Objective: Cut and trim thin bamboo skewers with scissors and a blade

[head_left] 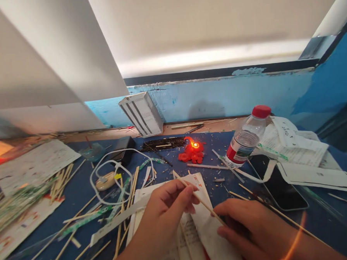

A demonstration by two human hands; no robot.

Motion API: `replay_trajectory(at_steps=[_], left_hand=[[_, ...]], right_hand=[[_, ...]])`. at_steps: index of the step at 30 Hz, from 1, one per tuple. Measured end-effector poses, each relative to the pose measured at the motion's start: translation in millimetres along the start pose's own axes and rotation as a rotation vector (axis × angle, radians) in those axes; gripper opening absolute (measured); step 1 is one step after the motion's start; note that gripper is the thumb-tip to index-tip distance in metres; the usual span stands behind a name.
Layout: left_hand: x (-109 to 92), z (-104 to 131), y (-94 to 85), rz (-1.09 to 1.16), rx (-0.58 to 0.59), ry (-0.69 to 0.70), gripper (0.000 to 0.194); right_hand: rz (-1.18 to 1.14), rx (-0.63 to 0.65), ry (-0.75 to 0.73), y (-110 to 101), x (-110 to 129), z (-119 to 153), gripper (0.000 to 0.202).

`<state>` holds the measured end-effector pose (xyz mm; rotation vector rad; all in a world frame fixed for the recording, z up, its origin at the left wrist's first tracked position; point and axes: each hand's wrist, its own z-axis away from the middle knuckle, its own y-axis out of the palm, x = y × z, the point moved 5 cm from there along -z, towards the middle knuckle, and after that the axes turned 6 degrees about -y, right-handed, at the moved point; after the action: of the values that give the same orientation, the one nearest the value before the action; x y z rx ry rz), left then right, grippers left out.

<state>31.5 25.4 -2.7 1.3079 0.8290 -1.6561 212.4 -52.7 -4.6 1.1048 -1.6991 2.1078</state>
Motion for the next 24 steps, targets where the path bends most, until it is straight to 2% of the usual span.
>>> replay_trajectory(at_steps=[3,5,8,12,15,17,19,21,24], left_hand=[[2.8,-1.2,-1.5,0.064,-0.006,-0.008,0.024],[6.1,-2.8,-4.7,0.161,-0.027,-0.036,0.022],[12.8,-4.7,-9.1,0.375,-0.039,-0.135,0.021],[19.5,-2.3,-1.4,0.611,0.101,-0.292,0.022],[22.7,0.7,8.5,0.607,0.181,-0.334,0.025],[25.7,1.8,11.6,0.521,0.176,-0.364,0.029],[24.9,1.7,8.0,0.300,0.130,-0.337,0.034],[16.6,0.6,-2.9,-0.100,0.031,-0.212,0.037],[0.4,-0.3,-20.9,-0.720,-0.178,-0.037,0.036]], right_hand=[[-0.005,-0.016,0.010,-0.1,-1.9,0.1,0.007],[-0.070,-0.040,0.031,4.0,-9.8,0.8,0.013],[-0.240,-0.201,0.054,6.1,-24.7,6.1,0.022],[-0.393,-0.456,0.001,-1.8,-35.8,17.8,0.012],[-0.420,-0.505,-0.091,-7.0,-36.1,21.4,0.016],[-0.425,-0.479,-0.133,-5.8,-36.0,21.1,0.023],[-0.469,-0.466,-0.102,-1.5,-39.4,20.3,0.024],[-0.533,-0.507,-0.027,2.8,-45.0,20.3,0.021],[-0.582,-0.569,0.014,5.2,-48.6,19.6,0.020]])
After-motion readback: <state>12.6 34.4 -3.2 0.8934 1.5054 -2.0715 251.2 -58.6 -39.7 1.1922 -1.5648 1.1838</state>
